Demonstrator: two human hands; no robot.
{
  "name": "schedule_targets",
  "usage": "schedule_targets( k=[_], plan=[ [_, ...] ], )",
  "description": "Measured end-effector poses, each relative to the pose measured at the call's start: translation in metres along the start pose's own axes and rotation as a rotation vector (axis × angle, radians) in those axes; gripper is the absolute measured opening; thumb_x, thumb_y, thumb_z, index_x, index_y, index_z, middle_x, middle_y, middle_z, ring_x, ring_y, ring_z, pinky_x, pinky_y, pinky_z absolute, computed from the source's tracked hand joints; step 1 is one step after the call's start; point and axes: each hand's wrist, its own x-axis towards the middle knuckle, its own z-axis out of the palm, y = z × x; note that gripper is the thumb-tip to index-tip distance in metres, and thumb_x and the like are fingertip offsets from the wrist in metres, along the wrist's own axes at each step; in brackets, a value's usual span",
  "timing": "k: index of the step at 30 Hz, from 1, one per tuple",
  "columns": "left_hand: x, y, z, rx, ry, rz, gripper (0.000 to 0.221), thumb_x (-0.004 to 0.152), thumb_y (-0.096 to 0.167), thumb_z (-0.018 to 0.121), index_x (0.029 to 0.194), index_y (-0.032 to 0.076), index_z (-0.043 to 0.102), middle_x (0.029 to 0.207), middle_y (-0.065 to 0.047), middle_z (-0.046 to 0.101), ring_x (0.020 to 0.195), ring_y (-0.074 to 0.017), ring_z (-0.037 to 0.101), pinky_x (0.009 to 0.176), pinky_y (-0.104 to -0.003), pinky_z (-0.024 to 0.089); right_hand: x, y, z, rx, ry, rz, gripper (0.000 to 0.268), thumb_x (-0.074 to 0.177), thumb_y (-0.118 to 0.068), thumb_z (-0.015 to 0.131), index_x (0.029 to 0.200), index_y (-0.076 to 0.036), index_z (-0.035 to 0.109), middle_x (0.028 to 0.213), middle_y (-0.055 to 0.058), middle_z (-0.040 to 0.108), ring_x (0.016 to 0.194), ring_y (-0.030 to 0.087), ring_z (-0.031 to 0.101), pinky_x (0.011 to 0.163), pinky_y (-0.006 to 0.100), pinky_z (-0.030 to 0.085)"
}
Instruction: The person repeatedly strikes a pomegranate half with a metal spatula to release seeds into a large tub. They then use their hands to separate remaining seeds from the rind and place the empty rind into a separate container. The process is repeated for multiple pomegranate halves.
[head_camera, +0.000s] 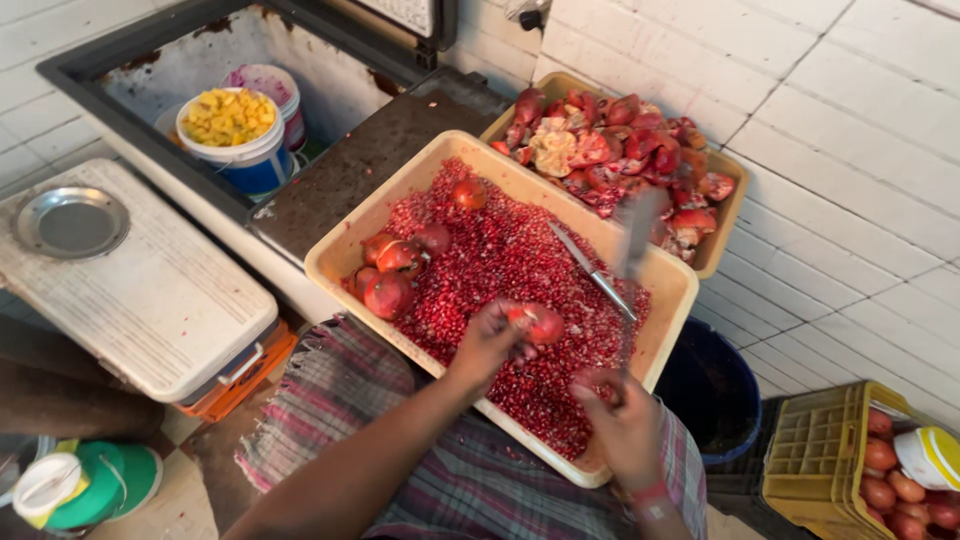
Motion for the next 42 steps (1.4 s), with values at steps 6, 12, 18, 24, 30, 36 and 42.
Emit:
schedule_targets(
  k=[6,12,18,24,30,36,42],
  plan=[
    [-0.017,-0.017,0.018,0.274,-0.074,-0.199,0.02,0.106,0.026,0.057,0.113,0.007,0.058,0.091,-0.005,0.066,0.073,-0.0126,0.066,0.061,-0.027,0.056,0.025,0.008,0.034,0.181,-0.183,-0.11,0.028,0.099,-0.013,0.068,0.123,0.0,0.067,0.102,0.004,0.073,0.091,0.008,0.063,0.082,0.027,0.052],
    [-0.012,-0.001,0.004,0.727,-0.343,0.304,0.045,0.096,0.011,0.073,0.132,-0.001,0.05,0.135,-0.018,0.056,0.118,-0.0246,0.06,0.097,-0.034,0.054,0.011,0.076,0.025,0.428,-0.277,0.253,0.043,0.111,-0.008,0.066,0.15,-0.001,0.049,0.088,0.011,0.057,0.064,0.02,0.044,0.055,0.037,0.034],
    [-0.015,0.029,0.002,0.412,-0.584,-0.258,0.077,0.098,0.007,0.064,0.162,0.006,0.022,0.139,-0.013,0.059,0.125,-0.0183,0.058,0.107,-0.033,0.051,0.016,0.043,0.035,0.384,-0.456,0.033,0.052,0.097,-0.009,0.063,0.145,0.0,0.046,0.129,0.009,0.065,0.116,0.015,0.062,0.103,0.033,0.047],
    [-0.013,0.008,0.001,0.401,-0.458,-0.292,0.053,0.099,0.007,0.064,0.149,0.0,0.05,0.126,-0.009,0.068,0.112,-0.0147,0.064,0.096,-0.03,0.054,0.017,0.016,0.039,0.413,-0.46,0.068,0.048,0.097,-0.01,0.061,0.142,0.0,0.048,0.129,0.01,0.066,0.116,0.018,0.066,0.104,0.034,0.05],
    [-0.024,0.019,0.025,0.794,-0.299,0.06,0.036,0.094,0.012,0.073,0.128,0.001,0.064,0.104,-0.013,0.074,0.093,-0.0166,0.071,0.084,-0.033,0.057,0.021,0.027,0.036,0.215,-0.328,0.002,0.042,0.096,-0.008,0.066,0.136,0.0,0.054,0.12,0.009,0.068,0.109,0.014,0.063,0.097,0.032,0.05],
    [-0.044,0.048,0.062,0.929,-0.104,0.204,0.036,0.089,0.01,0.073,0.124,0.005,0.065,0.094,-0.018,0.075,0.086,-0.0298,0.077,0.075,-0.038,0.061,0.022,0.02,0.036,0.253,-0.266,-0.042,0.039,0.097,-0.006,0.065,0.134,0.0,0.055,0.118,0.009,0.068,0.108,0.013,0.064,0.095,0.03,0.051],
    [-0.054,0.062,0.084,0.907,-0.014,0.193,0.041,0.093,0.009,0.071,0.132,0.006,0.063,0.094,-0.017,0.076,0.083,-0.0264,0.078,0.073,-0.036,0.062,0.017,0.001,0.035,0.18,-0.145,-0.047,0.036,0.097,-0.007,0.063,0.131,0.0,0.056,0.106,0.008,0.072,0.095,0.012,0.069,0.083,0.029,0.055]
  ],
)
